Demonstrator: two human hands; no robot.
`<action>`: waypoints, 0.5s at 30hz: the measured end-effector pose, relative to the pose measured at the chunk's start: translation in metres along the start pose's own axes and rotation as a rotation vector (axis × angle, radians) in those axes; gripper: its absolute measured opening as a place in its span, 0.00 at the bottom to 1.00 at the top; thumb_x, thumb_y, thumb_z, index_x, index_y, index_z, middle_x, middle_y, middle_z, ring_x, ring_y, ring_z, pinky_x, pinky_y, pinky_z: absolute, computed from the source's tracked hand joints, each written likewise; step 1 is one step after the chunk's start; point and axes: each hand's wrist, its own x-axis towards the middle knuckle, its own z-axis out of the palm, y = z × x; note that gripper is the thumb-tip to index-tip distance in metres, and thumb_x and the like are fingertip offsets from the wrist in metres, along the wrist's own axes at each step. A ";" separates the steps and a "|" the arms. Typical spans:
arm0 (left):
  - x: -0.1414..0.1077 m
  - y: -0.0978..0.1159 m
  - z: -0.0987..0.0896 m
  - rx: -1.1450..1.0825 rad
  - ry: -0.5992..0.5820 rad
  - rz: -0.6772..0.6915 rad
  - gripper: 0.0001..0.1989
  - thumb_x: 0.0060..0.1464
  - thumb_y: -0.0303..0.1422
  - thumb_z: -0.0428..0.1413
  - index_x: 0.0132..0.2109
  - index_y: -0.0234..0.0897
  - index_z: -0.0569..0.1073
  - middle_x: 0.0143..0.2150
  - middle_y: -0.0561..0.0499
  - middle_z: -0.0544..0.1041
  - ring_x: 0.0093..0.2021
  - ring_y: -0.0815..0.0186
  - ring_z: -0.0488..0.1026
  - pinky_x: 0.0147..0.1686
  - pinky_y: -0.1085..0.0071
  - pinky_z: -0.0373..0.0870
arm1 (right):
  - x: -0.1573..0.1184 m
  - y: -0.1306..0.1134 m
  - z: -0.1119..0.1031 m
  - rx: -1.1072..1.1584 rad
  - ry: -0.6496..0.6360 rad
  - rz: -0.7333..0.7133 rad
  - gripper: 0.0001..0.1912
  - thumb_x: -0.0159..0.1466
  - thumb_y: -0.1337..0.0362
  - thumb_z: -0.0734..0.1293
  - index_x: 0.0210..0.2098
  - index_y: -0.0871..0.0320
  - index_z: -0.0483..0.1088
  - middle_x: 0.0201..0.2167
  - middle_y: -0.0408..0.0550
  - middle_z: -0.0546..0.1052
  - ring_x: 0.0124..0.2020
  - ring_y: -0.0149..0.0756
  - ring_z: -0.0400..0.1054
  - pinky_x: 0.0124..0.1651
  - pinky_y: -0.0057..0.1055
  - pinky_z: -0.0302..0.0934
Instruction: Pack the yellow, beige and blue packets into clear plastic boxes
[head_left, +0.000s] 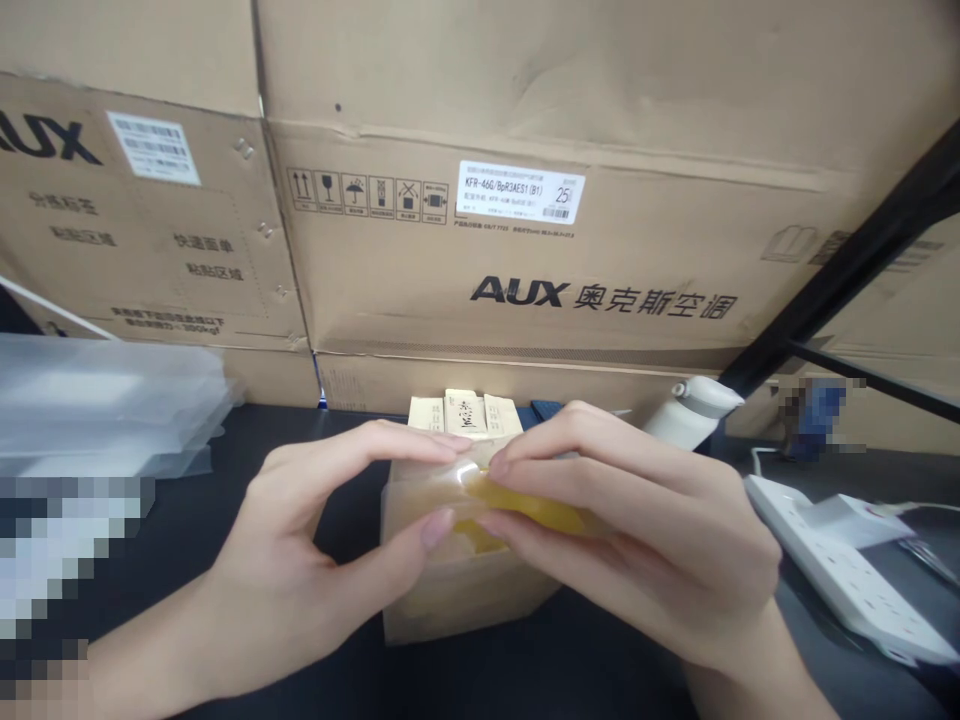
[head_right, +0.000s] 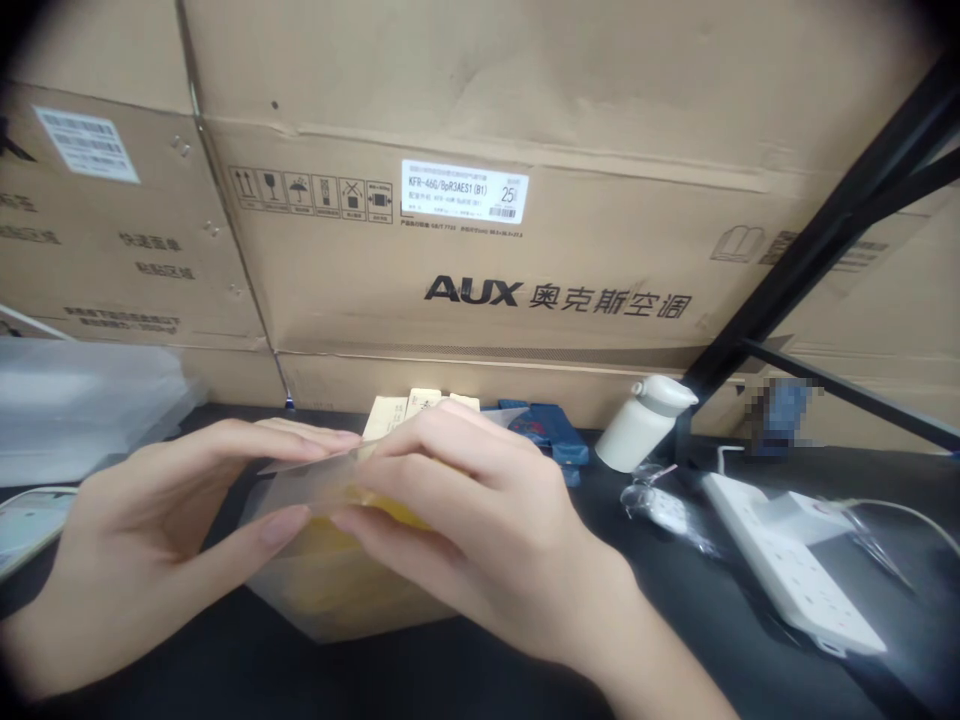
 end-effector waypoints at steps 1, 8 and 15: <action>0.000 0.000 0.000 -0.006 0.000 -0.003 0.19 0.53 0.26 0.60 0.50 0.51 0.73 0.48 0.58 0.80 0.49 0.63 0.77 0.52 0.67 0.74 | 0.000 0.000 0.000 0.001 0.002 0.000 0.04 0.64 0.70 0.67 0.36 0.56 0.73 0.33 0.46 0.77 0.34 0.30 0.73 0.39 0.27 0.69; -0.001 -0.003 -0.001 -0.054 0.017 -0.044 0.19 0.51 0.28 0.62 0.49 0.53 0.74 0.45 0.56 0.80 0.47 0.60 0.78 0.49 0.64 0.76 | 0.004 0.001 -0.001 -0.070 0.013 -0.062 0.03 0.61 0.71 0.70 0.33 0.58 0.73 0.32 0.47 0.78 0.34 0.32 0.72 0.37 0.29 0.68; 0.000 -0.004 0.000 -0.062 0.037 -0.077 0.18 0.50 0.27 0.62 0.47 0.52 0.74 0.45 0.57 0.80 0.47 0.59 0.78 0.50 0.65 0.76 | 0.003 0.000 0.000 -0.130 0.051 -0.047 0.04 0.62 0.71 0.69 0.33 0.56 0.73 0.32 0.46 0.78 0.32 0.33 0.72 0.36 0.32 0.68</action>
